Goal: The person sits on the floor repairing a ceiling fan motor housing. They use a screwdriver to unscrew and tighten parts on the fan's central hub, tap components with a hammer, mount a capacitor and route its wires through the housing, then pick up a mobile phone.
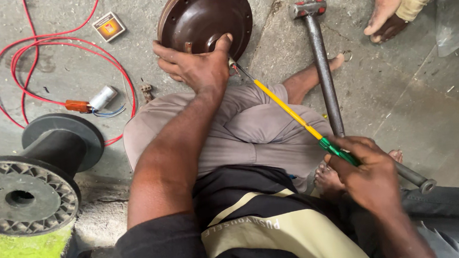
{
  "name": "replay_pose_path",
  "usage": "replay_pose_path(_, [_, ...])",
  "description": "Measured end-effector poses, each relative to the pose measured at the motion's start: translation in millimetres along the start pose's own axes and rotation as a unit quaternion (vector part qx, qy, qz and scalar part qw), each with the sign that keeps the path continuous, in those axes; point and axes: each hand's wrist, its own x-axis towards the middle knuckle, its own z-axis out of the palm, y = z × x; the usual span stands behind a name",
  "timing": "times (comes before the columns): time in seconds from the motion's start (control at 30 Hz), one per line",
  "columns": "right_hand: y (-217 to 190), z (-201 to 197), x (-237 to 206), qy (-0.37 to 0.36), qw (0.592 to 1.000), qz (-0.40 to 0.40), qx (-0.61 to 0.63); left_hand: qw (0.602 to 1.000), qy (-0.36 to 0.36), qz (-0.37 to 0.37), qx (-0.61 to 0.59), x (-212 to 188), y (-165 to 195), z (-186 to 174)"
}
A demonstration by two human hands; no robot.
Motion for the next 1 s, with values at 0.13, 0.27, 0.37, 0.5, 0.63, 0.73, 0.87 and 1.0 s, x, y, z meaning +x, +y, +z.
replay_pose_path(0.13, [3, 5, -10, 0.032, 0.98, -0.187, -0.062, 1.0, 0.005, 0.017, -0.004, 1, -4, 1])
replay_pose_path(0.27, [-1, 6, -12, 0.033, 0.979, -0.189, -0.071, 0.999, 0.015, 0.031, -0.005, 0, -8, 3])
replay_pose_path(0.37, [-9, 4, -11, 0.036, 0.982, -0.172, -0.071, 0.998, 0.023, 0.05, -0.005, 0, -10, 5])
replay_pose_path(0.5, [-18, 2, -13, 0.056, 0.972, -0.179, -0.14, 0.998, 0.035, 0.06, -0.003, -3, -12, 5])
replay_pose_path(0.63, [-14, 7, -15, 0.065, 0.96, -0.21, -0.171, 0.997, 0.034, 0.066, -0.011, -7, -11, 3])
replay_pose_path(0.73, [-5, 13, -13, 0.031, 0.963, -0.2, -0.175, 0.998, 0.025, 0.048, -0.013, -9, -9, 0])
replay_pose_path(0.87, [5, 13, -4, -0.109, 0.99, 0.071, -0.058, 0.999, 0.019, 0.034, -0.018, -10, -6, -2])
replay_pose_path(1.0, [8, 11, 10, -0.226, 0.929, 0.287, 0.063, 0.999, 0.009, 0.035, -0.019, -11, -3, -4])
